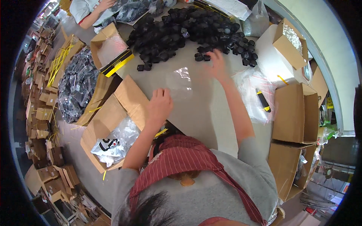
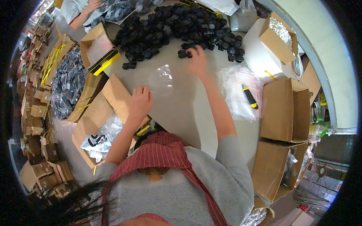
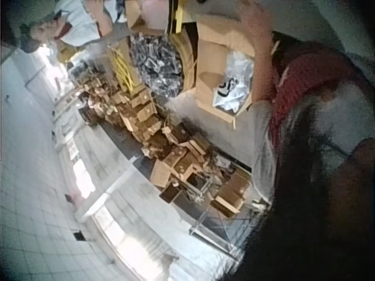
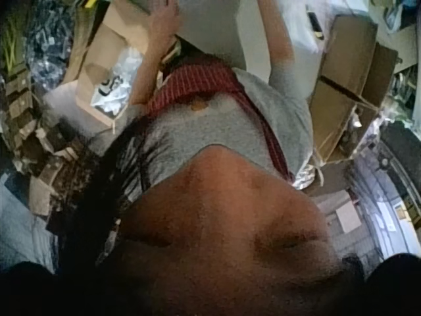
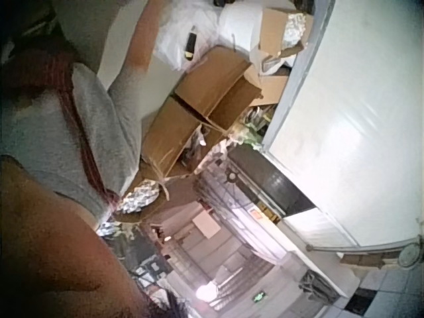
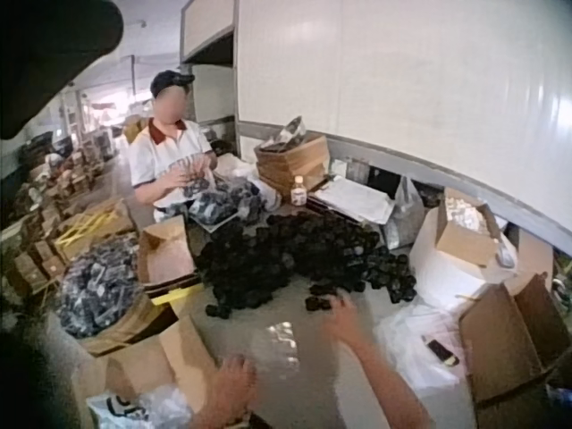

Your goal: The person picks up black plastic components and places them into small plastic bags, then seals the bags.

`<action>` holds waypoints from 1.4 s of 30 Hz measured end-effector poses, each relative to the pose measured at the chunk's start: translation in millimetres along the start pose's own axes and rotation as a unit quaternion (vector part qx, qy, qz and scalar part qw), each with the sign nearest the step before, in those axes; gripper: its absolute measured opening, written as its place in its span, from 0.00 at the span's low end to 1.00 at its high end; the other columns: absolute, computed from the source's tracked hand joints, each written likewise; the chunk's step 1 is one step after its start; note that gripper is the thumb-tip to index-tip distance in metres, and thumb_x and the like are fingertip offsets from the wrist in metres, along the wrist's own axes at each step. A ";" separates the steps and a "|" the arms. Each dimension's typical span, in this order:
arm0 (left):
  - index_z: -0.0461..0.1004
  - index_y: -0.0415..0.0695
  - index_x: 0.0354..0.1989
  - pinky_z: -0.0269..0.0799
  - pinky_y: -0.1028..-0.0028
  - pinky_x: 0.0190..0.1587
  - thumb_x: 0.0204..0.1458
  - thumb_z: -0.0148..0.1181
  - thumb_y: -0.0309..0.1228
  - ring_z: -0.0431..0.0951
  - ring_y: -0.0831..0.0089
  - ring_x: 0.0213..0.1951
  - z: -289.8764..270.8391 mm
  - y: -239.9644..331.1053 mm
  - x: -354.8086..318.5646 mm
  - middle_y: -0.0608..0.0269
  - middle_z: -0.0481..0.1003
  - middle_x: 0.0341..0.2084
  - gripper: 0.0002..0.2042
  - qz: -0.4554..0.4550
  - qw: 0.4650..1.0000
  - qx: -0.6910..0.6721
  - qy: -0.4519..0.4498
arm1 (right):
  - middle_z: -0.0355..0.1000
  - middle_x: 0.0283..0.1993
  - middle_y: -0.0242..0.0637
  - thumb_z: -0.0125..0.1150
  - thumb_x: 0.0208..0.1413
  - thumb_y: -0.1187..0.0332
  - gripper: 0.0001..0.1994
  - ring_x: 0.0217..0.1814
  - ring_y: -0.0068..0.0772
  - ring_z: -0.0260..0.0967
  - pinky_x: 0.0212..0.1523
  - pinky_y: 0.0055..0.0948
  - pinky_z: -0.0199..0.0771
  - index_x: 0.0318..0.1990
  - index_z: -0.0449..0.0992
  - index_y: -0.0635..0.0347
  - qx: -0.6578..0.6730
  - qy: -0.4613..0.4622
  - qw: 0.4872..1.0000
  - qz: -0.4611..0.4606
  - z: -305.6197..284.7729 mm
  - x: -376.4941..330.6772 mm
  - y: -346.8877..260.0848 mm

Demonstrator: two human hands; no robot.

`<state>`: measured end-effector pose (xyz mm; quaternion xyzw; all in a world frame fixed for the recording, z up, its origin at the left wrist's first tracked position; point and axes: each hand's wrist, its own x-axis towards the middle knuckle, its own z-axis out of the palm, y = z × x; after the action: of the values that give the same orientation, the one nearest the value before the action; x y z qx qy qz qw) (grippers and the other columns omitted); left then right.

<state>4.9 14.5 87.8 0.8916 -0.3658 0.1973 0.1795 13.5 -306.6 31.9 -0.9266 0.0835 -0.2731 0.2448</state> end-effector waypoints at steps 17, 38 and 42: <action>0.71 0.39 0.42 0.77 0.54 0.32 0.47 0.55 0.28 0.80 0.52 0.32 64.5 21.0 -26.4 0.52 0.77 0.24 0.13 0.013 0.953 -0.048 -0.300 | 0.76 0.36 0.29 0.66 0.51 0.65 0.13 0.35 0.23 0.71 0.35 0.26 0.72 0.44 0.81 0.58 0.589 -0.154 0.683 0.404 -56.0 -128.3 -91.4; 0.61 0.42 0.64 0.73 0.56 0.27 0.46 0.58 0.31 0.78 0.50 0.26 64.5 35.5 -37.3 0.51 0.76 0.23 0.32 0.102 0.937 -0.205 -0.265 | 0.74 0.50 0.30 0.62 0.59 0.67 0.23 0.45 0.21 0.69 0.49 0.24 0.69 0.61 0.69 0.61 0.493 -0.262 0.785 0.270 -18.7 -178.1 -78.1; 0.60 0.43 0.65 0.73 0.57 0.27 0.46 0.57 0.30 0.78 0.52 0.25 62.6 27.9 -40.3 0.51 0.75 0.23 0.33 0.097 0.931 -0.235 -0.261 | 0.73 0.53 0.31 0.62 0.58 0.69 0.26 0.46 0.23 0.71 0.49 0.26 0.71 0.65 0.66 0.58 0.452 -0.278 0.807 0.259 -10.1 -183.7 -76.4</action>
<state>-27.9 -9.8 19.5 0.8041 -0.5205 -0.1176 0.2619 -144.2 -191.5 -8.1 -0.6915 0.1162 0.0632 0.7102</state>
